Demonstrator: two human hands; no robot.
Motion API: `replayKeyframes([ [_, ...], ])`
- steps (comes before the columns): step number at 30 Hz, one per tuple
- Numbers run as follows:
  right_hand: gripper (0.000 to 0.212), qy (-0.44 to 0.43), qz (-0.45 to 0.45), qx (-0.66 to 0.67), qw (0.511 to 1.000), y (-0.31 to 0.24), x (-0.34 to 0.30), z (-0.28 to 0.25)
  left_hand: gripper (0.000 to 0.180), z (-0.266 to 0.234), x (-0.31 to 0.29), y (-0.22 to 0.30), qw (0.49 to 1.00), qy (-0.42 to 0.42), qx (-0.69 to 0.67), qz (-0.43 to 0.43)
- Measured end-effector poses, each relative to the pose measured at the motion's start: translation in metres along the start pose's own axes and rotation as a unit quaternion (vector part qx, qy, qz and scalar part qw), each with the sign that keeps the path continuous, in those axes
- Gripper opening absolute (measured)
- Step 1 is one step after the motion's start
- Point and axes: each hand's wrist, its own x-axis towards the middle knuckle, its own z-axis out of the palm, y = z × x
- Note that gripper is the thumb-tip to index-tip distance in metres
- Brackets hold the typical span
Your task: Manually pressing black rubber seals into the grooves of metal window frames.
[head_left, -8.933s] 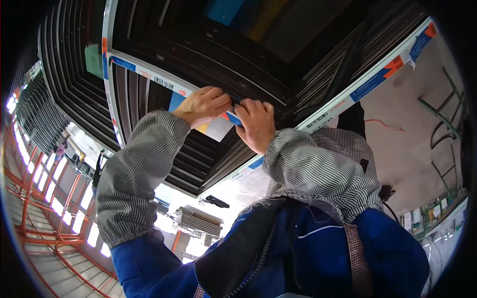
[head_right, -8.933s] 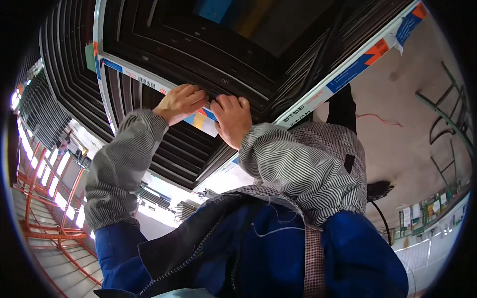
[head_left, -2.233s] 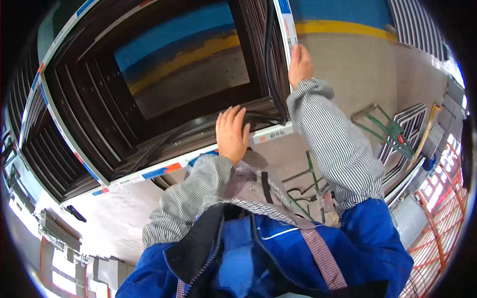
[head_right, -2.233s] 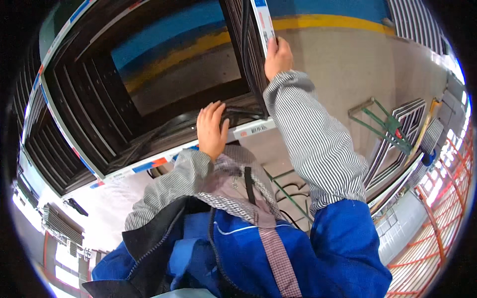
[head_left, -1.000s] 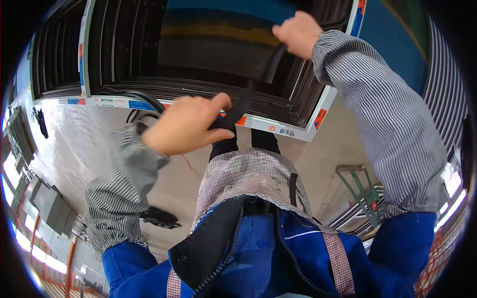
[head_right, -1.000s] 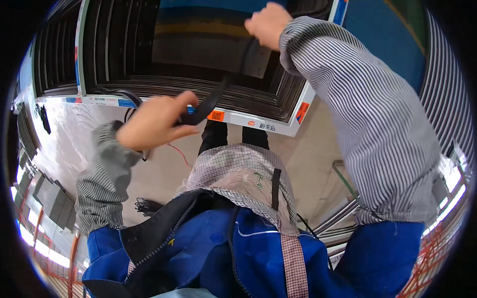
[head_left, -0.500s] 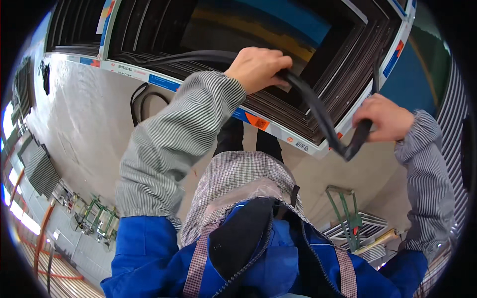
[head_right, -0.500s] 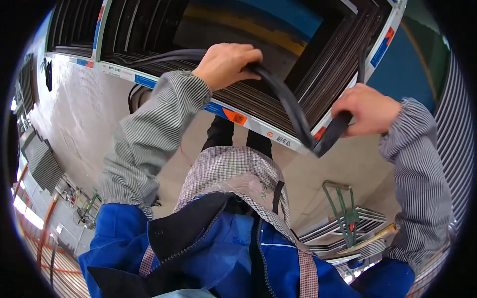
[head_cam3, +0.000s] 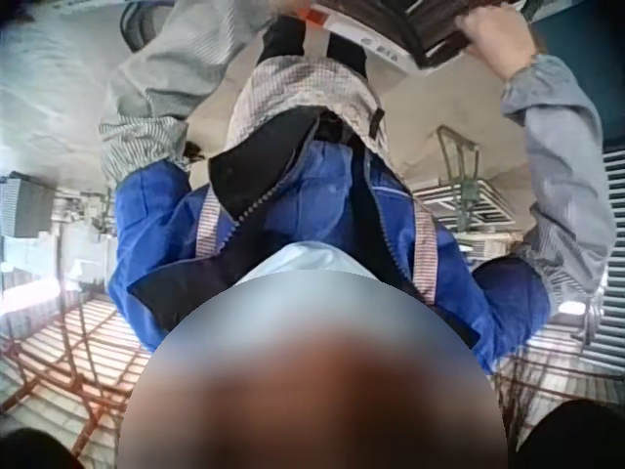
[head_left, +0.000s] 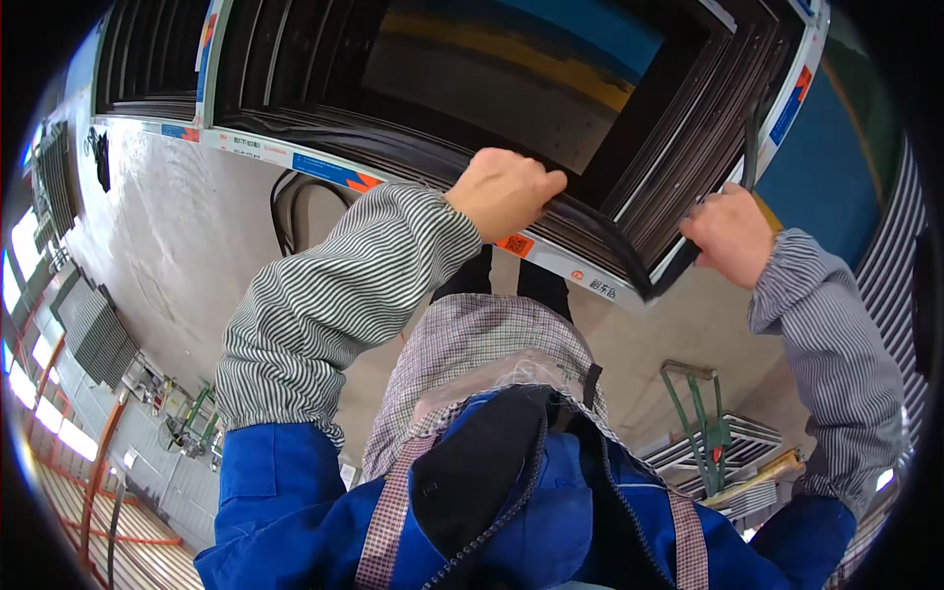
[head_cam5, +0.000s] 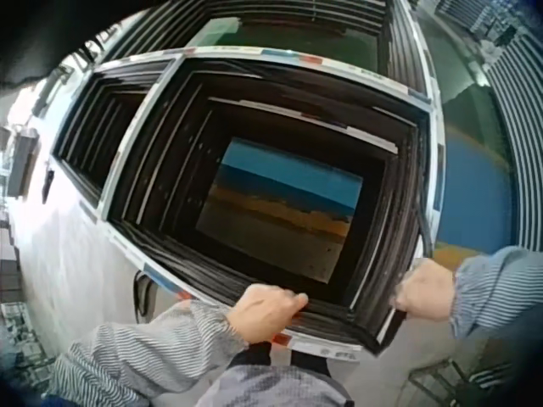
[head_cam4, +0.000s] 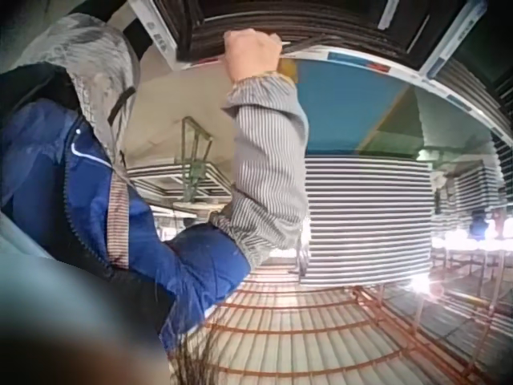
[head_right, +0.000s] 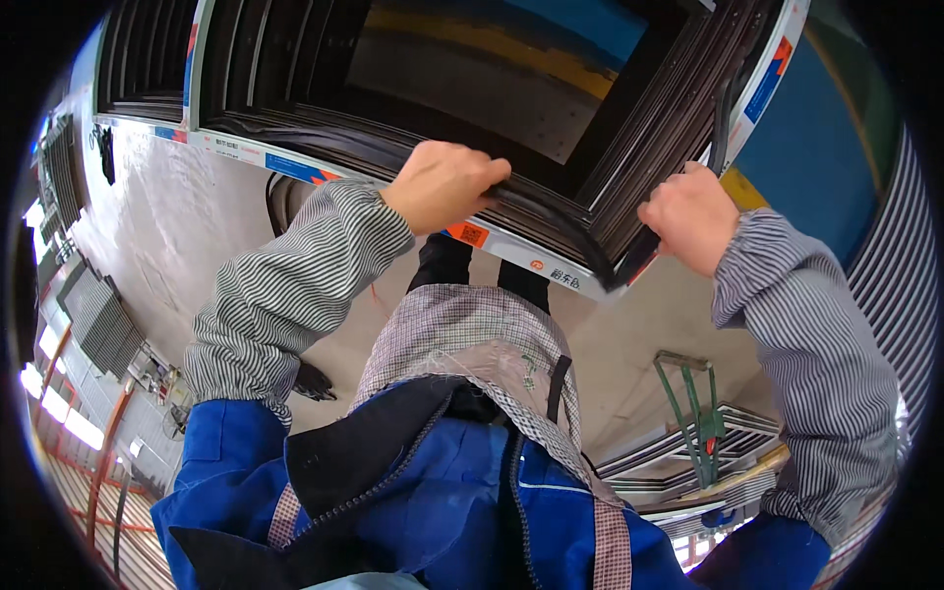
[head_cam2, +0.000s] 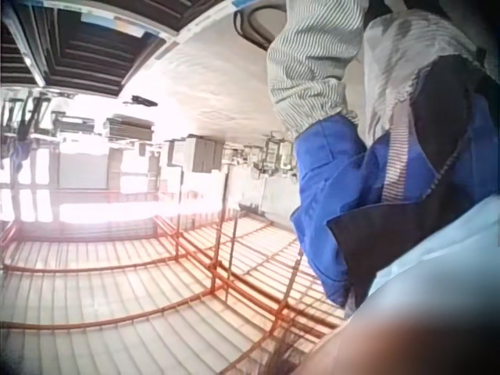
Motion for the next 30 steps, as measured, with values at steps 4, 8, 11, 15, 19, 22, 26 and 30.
replayKeyframes([
  [4, 0.009, 0.13, 0.092, -0.137, 0.978, -0.002, 0.0, 0.051, 0.038, -0.017, 0.005, 0.002, 0.975, -0.184, -0.122, -0.025],
  [8, 0.009, 0.319, 0.065, -0.106, 0.94, 0.005, 0.025, 0.069, 0.04, -0.008, 0.023, -0.016, 0.857, -0.321, -0.372, -0.157],
  [11, 0.009, 0.318, 0.072, -0.095, 0.94, -0.004, 0.02, 0.084, 0.039, 0.006, 0.031, -0.013, 0.921, -0.264, -0.259, -0.12],
  [15, 0.022, 0.22, 0.116, 0.012, 0.968, -0.012, 0.01, 0.072, 0.039, 0.015, 0.018, -0.011, 0.985, -0.121, -0.121, -0.032],
  [19, 0.028, 0.193, 0.081, 0.002, 0.978, -0.002, 0.005, 0.057, 0.038, 0.017, -0.003, -0.011, 0.976, -0.129, -0.173, -0.002],
  [22, 0.037, 0.169, 0.096, 0.012, 0.981, -0.004, 0.0, 0.059, 0.041, -0.015, 0.005, -0.01, 0.956, -0.209, -0.207, 0.002],
  [26, 0.047, 0.277, 0.085, 0.007, 0.957, -0.008, -0.008, 0.061, 0.055, -0.01, 0.002, -0.012, 0.941, -0.253, -0.221, 0.044],
  [30, 0.048, 0.267, 0.079, 0.052, 0.959, -0.007, -0.016, 0.056, 0.063, -0.003, 0.001, -0.012, 0.944, -0.255, -0.205, 0.053],
])
